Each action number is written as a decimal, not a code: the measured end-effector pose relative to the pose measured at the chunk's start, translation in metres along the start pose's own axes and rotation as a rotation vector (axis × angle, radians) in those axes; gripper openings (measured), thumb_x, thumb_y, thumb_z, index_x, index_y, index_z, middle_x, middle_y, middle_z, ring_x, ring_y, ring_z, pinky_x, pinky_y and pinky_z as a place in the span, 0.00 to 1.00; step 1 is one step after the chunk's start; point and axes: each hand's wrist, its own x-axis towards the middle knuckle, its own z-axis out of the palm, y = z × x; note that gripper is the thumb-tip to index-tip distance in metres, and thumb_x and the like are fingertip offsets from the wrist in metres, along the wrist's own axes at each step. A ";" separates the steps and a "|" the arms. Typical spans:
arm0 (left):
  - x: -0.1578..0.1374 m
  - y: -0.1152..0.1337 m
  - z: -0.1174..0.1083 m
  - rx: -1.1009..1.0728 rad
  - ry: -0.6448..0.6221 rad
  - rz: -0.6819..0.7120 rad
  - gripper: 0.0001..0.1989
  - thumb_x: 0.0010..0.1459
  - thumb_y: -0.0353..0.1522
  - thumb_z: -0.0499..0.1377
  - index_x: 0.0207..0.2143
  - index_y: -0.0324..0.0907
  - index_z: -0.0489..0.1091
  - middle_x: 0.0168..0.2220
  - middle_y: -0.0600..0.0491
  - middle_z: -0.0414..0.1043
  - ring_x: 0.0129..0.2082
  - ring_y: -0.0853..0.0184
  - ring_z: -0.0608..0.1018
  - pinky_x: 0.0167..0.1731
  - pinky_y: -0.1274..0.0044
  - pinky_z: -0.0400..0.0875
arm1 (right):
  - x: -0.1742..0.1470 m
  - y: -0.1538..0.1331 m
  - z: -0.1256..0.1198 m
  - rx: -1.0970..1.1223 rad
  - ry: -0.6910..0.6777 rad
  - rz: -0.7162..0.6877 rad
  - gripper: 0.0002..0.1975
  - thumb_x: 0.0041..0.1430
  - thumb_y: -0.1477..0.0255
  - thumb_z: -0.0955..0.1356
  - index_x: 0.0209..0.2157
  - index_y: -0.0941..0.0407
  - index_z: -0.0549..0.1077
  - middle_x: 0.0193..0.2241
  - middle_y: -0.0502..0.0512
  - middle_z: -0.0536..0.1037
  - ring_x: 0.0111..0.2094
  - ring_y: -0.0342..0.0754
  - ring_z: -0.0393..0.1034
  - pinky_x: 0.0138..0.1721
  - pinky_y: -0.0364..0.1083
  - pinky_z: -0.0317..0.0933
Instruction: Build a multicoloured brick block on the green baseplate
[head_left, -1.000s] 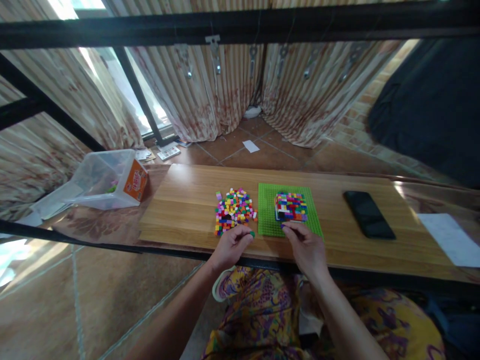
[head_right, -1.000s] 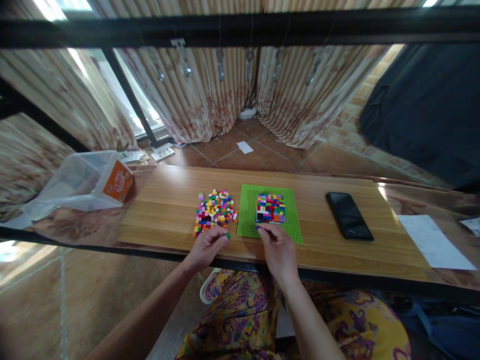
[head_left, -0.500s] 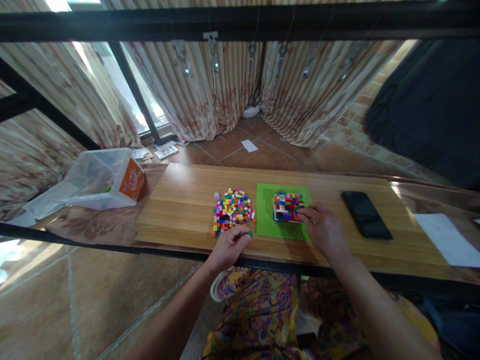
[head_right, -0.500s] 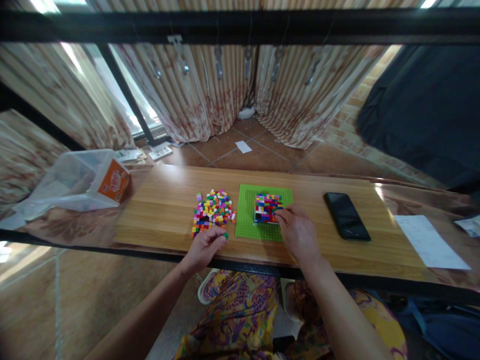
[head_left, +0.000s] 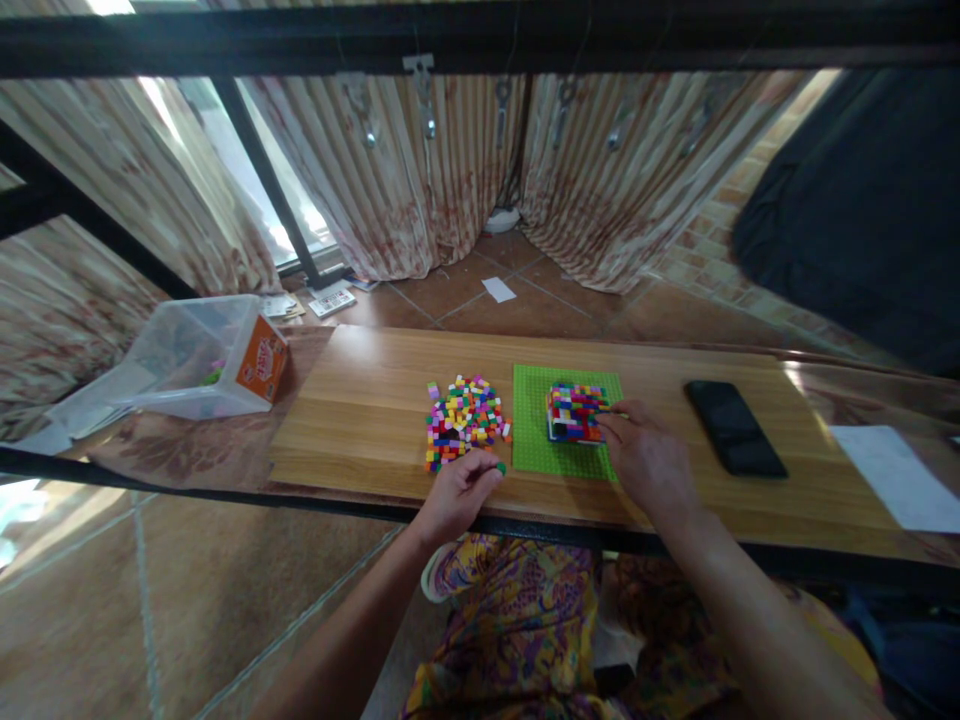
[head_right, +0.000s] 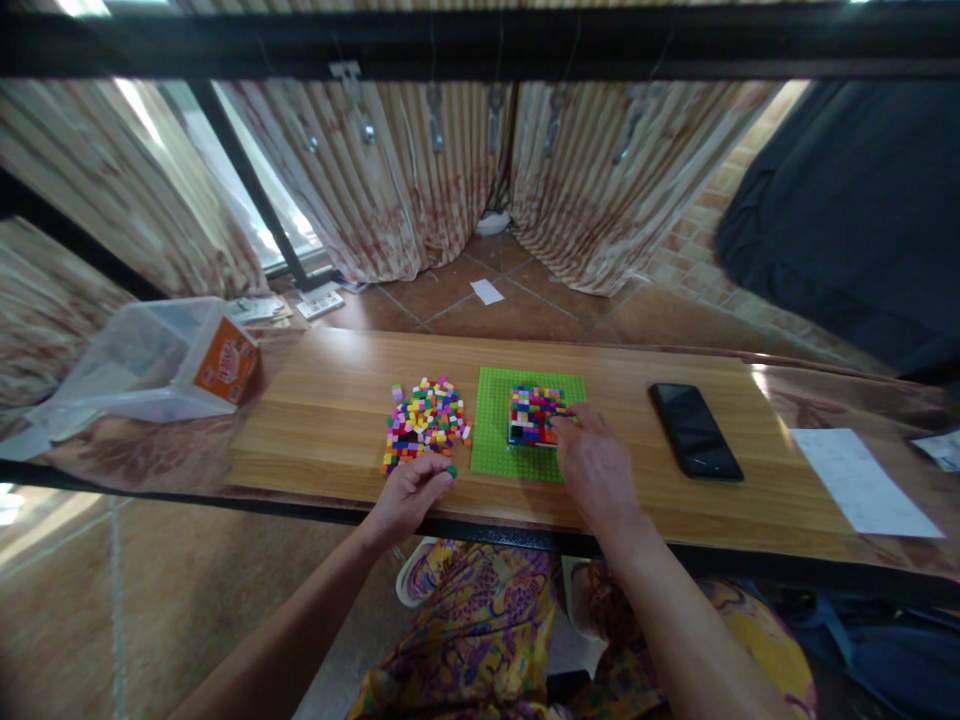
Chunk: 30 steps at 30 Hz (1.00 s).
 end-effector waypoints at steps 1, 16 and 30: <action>0.000 0.000 0.000 0.003 -0.003 0.001 0.08 0.61 0.36 0.57 0.34 0.40 0.69 0.25 0.58 0.61 0.26 0.72 0.64 0.28 0.80 0.60 | -0.002 -0.001 0.001 -0.007 0.003 0.006 0.14 0.66 0.75 0.62 0.38 0.58 0.81 0.43 0.63 0.79 0.40 0.54 0.75 0.37 0.50 0.67; 0.000 -0.001 0.000 0.018 0.006 0.009 0.08 0.62 0.36 0.57 0.34 0.40 0.69 0.26 0.57 0.63 0.27 0.71 0.66 0.29 0.80 0.62 | -0.004 -0.004 0.011 0.578 0.099 0.678 0.24 0.55 0.57 0.68 0.44 0.61 0.80 0.32 0.61 0.82 0.28 0.51 0.74 0.31 0.48 0.65; 0.000 -0.002 0.000 0.033 0.035 0.019 0.06 0.60 0.34 0.58 0.35 0.40 0.72 0.27 0.56 0.66 0.28 0.71 0.68 0.32 0.80 0.65 | 0.003 -0.004 0.047 1.088 0.221 0.980 0.24 0.39 0.59 0.75 0.37 0.59 0.78 0.30 0.55 0.81 0.29 0.47 0.74 0.34 0.48 0.69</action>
